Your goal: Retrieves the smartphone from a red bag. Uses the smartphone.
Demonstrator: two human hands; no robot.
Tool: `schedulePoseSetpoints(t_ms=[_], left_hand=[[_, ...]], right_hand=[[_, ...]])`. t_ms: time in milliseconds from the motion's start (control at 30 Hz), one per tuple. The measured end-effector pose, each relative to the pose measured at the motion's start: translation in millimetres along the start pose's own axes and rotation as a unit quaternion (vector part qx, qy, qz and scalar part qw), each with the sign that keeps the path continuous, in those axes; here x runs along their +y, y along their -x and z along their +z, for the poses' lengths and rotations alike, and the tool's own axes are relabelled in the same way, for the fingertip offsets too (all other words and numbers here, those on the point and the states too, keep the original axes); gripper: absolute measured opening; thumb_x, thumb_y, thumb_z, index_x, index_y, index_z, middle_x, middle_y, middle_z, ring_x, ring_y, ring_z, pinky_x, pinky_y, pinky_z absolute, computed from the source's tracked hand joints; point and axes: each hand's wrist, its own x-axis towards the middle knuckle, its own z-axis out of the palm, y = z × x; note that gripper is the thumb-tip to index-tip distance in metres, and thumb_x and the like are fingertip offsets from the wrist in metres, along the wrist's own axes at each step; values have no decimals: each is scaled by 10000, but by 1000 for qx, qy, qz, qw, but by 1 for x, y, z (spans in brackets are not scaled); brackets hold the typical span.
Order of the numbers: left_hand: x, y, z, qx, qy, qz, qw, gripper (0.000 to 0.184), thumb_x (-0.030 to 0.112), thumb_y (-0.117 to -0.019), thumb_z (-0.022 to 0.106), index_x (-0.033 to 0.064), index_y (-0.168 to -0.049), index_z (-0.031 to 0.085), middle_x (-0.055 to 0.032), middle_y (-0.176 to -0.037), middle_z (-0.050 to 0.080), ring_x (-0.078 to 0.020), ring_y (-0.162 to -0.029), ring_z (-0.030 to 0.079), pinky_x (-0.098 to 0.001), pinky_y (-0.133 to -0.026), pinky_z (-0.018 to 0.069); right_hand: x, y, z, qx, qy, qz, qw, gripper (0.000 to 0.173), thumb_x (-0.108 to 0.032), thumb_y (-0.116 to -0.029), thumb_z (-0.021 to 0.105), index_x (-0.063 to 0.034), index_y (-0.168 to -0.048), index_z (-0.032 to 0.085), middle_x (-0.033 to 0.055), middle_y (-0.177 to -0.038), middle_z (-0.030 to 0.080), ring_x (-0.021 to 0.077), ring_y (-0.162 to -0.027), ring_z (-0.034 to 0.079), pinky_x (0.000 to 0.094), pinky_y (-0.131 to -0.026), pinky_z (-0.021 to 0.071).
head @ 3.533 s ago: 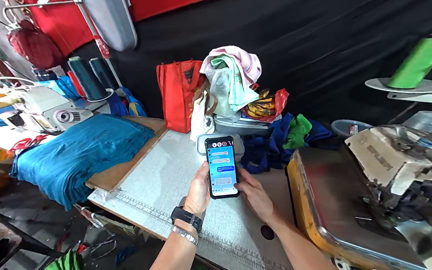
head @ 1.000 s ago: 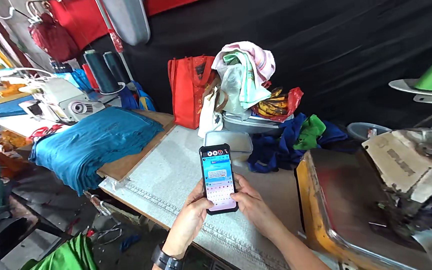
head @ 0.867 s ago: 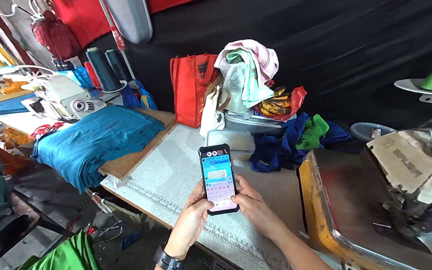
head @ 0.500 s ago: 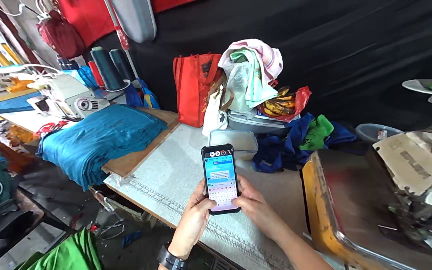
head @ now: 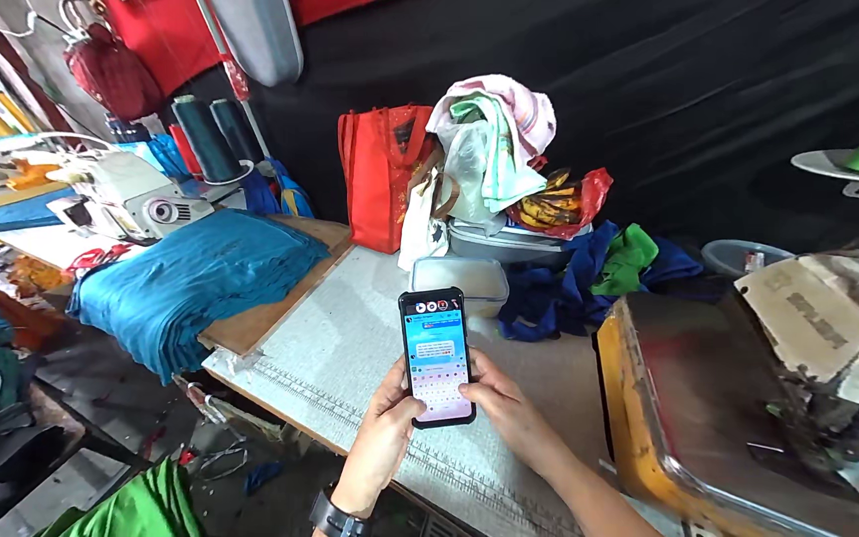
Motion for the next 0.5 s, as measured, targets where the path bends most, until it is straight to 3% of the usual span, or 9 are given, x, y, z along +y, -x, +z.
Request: schedulePoseSetpoints(t_ms=[500], left_hand=[[0,-1,0,2,11,-11,1000,556,-41,-943,395,-13,-1498,380,-153,-1251,665,-216,-1110,684,-409,-987,563]], right_hand=[[-2,0,-2,3,54,3,999,447,-104,-975,460,-78,-1418,513,45,-1146,713,85,-1048,685,271,-935,552]])
